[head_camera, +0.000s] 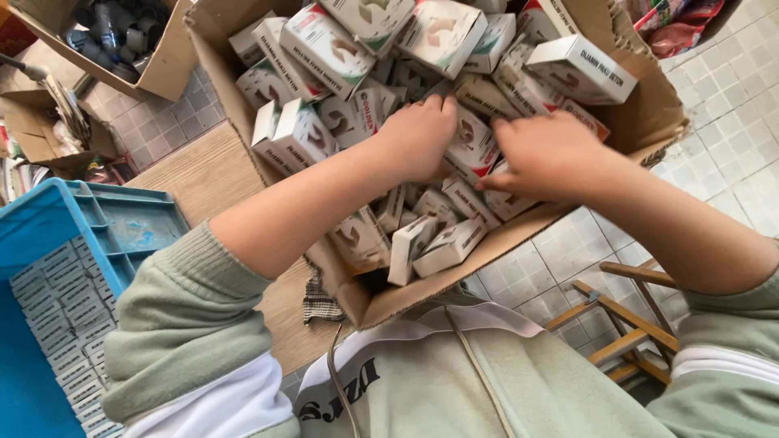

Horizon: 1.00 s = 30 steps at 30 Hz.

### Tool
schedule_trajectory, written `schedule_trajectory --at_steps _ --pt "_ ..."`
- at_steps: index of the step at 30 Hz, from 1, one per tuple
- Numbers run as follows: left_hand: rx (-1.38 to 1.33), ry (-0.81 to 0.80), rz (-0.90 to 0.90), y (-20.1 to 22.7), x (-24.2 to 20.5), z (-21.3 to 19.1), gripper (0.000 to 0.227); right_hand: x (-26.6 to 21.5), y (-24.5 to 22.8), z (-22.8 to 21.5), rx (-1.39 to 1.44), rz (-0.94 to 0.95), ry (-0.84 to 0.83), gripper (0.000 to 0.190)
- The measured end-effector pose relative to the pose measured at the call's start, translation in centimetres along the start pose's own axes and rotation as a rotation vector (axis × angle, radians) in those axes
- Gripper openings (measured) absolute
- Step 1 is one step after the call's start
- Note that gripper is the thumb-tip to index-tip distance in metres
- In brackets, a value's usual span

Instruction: The person picks up small boxes from a cardboard container, wipes them with a cloth, and places them into rows inside a blue plastic crate.

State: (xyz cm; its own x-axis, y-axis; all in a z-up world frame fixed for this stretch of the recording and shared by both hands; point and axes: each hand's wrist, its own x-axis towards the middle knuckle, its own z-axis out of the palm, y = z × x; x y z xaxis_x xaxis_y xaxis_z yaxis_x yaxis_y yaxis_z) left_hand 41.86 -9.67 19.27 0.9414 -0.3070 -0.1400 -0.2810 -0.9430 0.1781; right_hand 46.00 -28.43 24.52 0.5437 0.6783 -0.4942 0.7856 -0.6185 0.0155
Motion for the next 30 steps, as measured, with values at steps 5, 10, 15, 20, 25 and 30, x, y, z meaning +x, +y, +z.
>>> schedule_trajectory --at_steps 5,10,15,20,25,30 --pt "-0.008 -0.08 0.038 0.0 -1.3 -0.7 0.099 1.6 -0.4 2.3 -0.07 -0.035 0.065 0.097" --pt "0.093 0.02 -0.004 -0.3 -2.2 -0.5 0.089 1.7 0.1 2.8 -0.142 -0.1 0.155 0.092" --pt "-0.173 -0.065 -0.034 -0.8 -2.5 -2.1 0.091 0.8 -0.4 -0.4 0.019 -0.109 -0.003 0.08" --pt "-0.221 -0.004 -0.035 -1.3 -3.3 -3.6 0.093 -0.9 0.7 -0.9 0.379 -0.262 0.243 0.078" --pt "-0.384 0.167 0.032 -0.6 -9.3 -9.3 0.088 -3.1 -1.8 -2.1 0.533 -0.308 0.503 0.087" --pt "-0.47 0.478 0.041 0.2 -20.8 -12.7 0.08 -6.9 -8.7 -4.9 0.731 -0.635 0.829 0.07"
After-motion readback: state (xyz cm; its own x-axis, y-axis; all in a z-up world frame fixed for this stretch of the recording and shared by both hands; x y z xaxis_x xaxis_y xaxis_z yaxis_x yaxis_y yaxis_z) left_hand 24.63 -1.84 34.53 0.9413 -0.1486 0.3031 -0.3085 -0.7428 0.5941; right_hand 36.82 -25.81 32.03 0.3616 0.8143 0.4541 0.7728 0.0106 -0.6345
